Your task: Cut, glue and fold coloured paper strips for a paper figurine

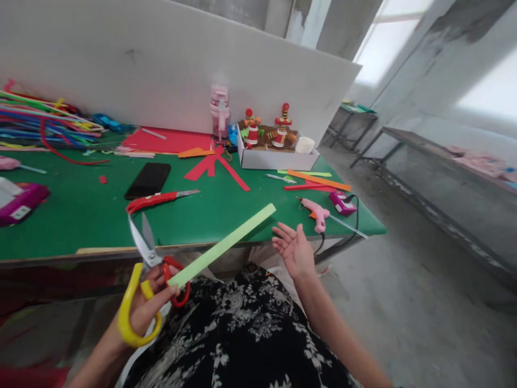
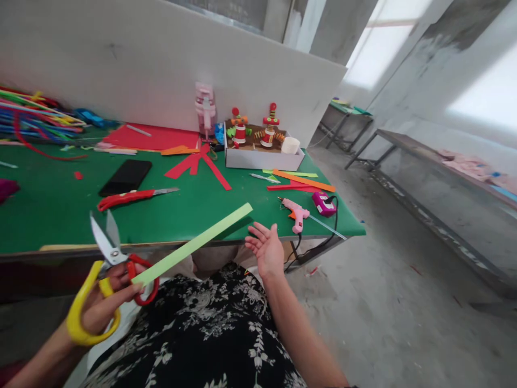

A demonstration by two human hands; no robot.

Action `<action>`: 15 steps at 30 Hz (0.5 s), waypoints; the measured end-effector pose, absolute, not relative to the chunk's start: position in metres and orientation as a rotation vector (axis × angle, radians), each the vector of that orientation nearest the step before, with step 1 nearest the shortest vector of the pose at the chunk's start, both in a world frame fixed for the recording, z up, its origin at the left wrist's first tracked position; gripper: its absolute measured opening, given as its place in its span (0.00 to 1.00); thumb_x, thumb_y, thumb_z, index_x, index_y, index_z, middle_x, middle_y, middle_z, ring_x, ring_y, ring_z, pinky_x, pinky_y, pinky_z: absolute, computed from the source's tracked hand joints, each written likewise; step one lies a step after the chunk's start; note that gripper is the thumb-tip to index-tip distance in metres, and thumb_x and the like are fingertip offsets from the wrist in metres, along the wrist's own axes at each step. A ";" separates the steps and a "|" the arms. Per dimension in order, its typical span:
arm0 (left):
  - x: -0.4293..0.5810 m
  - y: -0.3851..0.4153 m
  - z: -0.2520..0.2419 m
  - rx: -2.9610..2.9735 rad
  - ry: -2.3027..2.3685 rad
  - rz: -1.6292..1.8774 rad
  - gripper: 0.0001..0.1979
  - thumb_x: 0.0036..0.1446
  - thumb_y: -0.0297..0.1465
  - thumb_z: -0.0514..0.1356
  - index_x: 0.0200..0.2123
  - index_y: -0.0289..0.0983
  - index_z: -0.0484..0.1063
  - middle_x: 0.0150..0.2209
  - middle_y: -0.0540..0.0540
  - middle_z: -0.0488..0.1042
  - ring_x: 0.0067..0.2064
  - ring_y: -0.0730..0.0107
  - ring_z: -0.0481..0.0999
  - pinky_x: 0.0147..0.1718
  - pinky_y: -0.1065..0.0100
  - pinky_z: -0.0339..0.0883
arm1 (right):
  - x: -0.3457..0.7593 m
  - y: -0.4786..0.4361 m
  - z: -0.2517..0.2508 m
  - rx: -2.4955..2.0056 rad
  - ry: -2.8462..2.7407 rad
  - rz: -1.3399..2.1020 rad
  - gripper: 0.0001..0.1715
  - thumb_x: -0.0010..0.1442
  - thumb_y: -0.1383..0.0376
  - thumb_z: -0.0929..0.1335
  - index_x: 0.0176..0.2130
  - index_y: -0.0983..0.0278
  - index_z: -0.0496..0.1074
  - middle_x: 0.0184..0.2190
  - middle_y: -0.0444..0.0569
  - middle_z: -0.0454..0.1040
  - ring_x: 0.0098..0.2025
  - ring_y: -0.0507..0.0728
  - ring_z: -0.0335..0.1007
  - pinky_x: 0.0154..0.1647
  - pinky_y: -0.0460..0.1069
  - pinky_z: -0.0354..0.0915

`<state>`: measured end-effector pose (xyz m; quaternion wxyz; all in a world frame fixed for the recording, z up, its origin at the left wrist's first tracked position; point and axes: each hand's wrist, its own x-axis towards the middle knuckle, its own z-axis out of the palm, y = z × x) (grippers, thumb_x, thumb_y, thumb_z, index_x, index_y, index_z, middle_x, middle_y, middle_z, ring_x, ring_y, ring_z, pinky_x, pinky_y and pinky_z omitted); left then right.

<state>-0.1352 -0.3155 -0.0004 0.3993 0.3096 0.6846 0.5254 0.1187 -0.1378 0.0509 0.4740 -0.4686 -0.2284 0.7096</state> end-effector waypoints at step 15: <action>-0.105 -0.318 -0.030 0.988 1.792 1.280 0.17 0.51 0.44 0.59 0.40 0.39 0.67 0.31 0.46 0.76 0.32 0.62 0.77 0.33 0.64 0.72 | 0.054 -0.180 0.006 -1.089 -1.028 2.154 0.24 0.40 0.51 0.80 0.28 0.68 0.77 0.19 0.45 0.73 0.20 0.47 0.62 0.19 0.42 0.54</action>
